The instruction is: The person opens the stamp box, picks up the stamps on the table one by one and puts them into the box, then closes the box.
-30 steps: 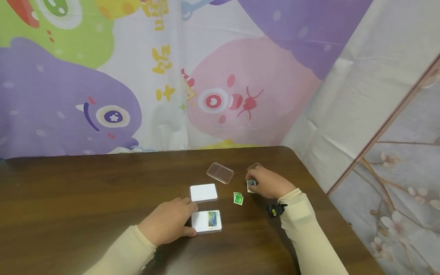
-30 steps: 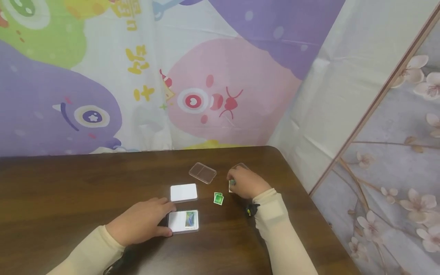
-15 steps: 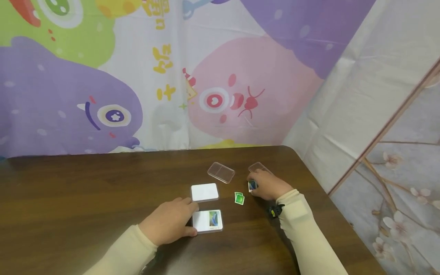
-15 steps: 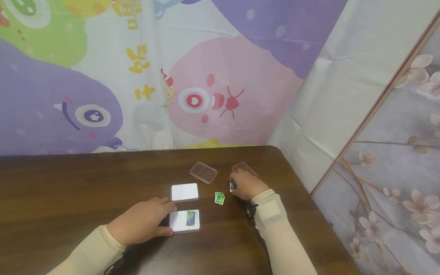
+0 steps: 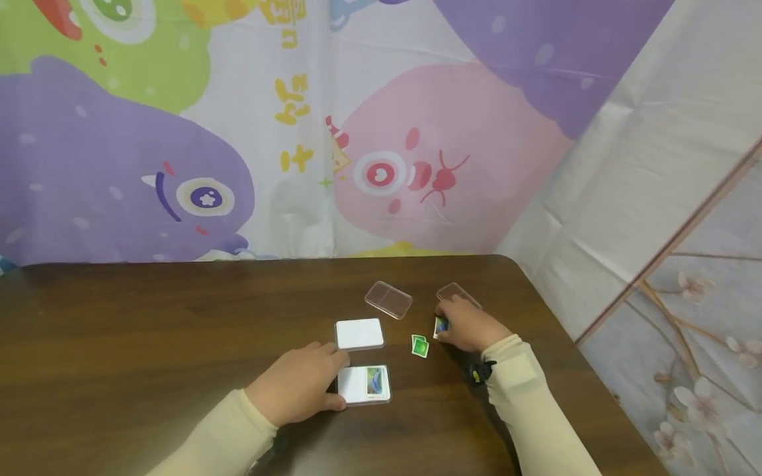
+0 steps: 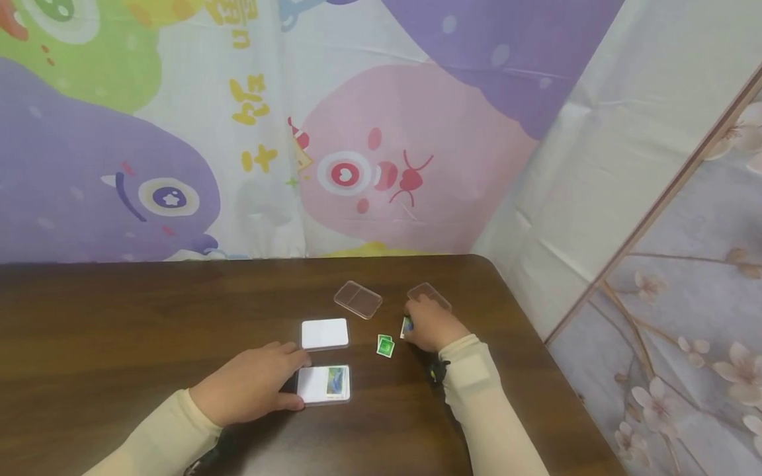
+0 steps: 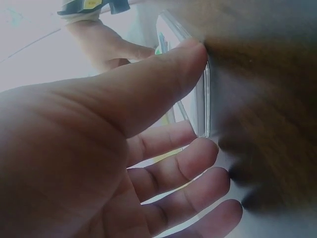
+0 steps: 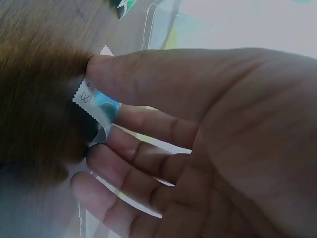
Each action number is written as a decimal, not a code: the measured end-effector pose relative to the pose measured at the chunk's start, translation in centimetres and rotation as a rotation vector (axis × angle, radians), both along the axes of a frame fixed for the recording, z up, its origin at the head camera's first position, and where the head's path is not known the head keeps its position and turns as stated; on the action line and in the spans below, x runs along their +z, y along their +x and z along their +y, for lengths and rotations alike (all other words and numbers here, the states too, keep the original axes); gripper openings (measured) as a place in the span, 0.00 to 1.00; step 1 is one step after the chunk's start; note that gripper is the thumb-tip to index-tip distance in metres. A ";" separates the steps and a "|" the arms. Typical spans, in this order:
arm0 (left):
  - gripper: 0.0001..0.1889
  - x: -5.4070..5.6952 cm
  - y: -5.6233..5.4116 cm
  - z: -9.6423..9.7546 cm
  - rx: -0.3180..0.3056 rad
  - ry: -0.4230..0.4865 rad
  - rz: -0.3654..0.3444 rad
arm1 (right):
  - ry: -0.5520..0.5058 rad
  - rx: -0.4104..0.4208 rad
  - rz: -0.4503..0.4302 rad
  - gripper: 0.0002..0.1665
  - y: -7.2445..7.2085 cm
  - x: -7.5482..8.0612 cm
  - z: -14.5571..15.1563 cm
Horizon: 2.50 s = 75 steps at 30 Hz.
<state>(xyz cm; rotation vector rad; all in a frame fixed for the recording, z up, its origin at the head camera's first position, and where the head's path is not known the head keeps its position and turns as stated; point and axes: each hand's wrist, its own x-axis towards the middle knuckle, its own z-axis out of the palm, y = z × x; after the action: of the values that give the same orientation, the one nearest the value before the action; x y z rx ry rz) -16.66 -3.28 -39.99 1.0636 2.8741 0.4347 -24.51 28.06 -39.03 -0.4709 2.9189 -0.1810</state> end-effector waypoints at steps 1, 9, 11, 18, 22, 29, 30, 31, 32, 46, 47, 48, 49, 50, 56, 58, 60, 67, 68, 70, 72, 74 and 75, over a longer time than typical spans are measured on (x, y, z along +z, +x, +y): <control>0.25 0.0 0.0 0.0 0.001 0.003 -0.003 | -0.016 -0.002 -0.003 0.22 0.1 0.0 0.0; 0.25 0.0 0.3 -0.3 0.008 0.014 0.005 | -0.116 -0.043 -0.059 0.14 0.2 0.4 0.2; 0.25 0.0 0.3 -0.3 0.011 0.013 0.005 | -0.131 -0.068 -0.089 0.15 0.2 0.6 0.1; 0.27 0.1 0.3 -0.2 0.011 -0.001 -0.001 | -0.095 -0.082 -0.111 0.14 0.5 0.5 0.3; 0.28 0.1 0.2 0.1 0.006 -0.013 -0.018 | -0.078 -0.065 -0.133 0.11 0.7 0.2 0.7; 0.26 0.1 0.2 0.0 0.006 0.006 -0.012 | -0.105 0.005 -0.122 0.05 0.7 0.9 0.7; 0.26 0.2 0.2 0.0 0.005 0.007 -0.011 | -0.107 0.012 -0.121 0.06 0.7 1.0 0.7; 0.26 0.2 0.1 0.0 0.005 0.008 -0.013 | -0.111 0.017 -0.122 0.06 0.7 1.1 0.6; 0.27 0.2 0.1 0.0 0.005 0.007 -0.014 | -0.114 0.022 -0.119 0.07 0.7 1.2 0.6; 0.26 0.3 0.0 0.0 -0.010 0.008 0.006 | -0.091 0.058 -0.079 0.05 0.7 1.8 0.1; 0.26 0.2 0.0 0.0 -0.011 0.009 0.007 | -0.090 0.061 -0.072 0.05 0.7 1.8 0.1; 0.26 0.2 0.0 0.0 -0.011 0.009 0.007 | -0.090 0.069 -0.061 0.05 0.7 1.9 0.0; 0.26 0.2 0.0 0.0 -0.013 0.009 0.007 | -0.091 0.073 -0.052 0.06 0.7 2.0 0.0; 0.26 0.2 0.1 -0.1 -0.014 0.009 0.006 | -0.091 0.082 -0.037 0.06 0.7 2.1 -0.1; 0.25 0.2 0.1 -0.1 -0.021 0.004 0.007 | -0.111 0.100 0.087 0.06 0.8 2.3 -0.8; 0.26 0.2 0.1 -0.1 -0.018 0.001 0.004 | -0.120 0.100 0.144 0.04 1.0 2.4 -1.2; 0.26 0.2 0.1 -0.1 -0.014 -0.002 -0.002 | -0.135 0.093 0.185 0.04 1.1 2.5 -1.6; 0.26 0.3 0.2 -0.1 -0.005 -0.009 -0.006 | -0.187 0.132 0.212 0.14 1.5 2.6 -2.6; 0.26 0.3 0.2 -0.1 -0.004 -0.009 -0.005 | -0.190 0.139 0.214 0.15 1.5 2.6 -2.7; 0.26 0.3 0.2 -0.1 -0.004 -0.010 -0.005 | -0.197 0.147 0.217 0.16 1.5 2.7 -2.7; 0.26 0.3 0.2 -0.1 -0.003 -0.012 -0.006 | -0.197 0.155 0.227 0.17 1.6 2.7 -2.8; 0.26 0.3 0.2 -0.1 -0.002 -0.014 -0.005 | -0.197 0.171 0.241 0.16 1.6 2.7 -2.9; 0.26 0.3 0.2 -0.1 -0.003 -0.014 -0.003 | -0.196 0.184 0.247 0.15 1.6 2.8 -2.9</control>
<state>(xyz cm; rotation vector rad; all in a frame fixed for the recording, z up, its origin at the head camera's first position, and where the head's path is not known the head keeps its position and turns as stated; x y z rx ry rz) -16.48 -3.35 -39.74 1.0635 2.8685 0.4152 -22.90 25.13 -36.23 -0.8455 3.0864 -0.4124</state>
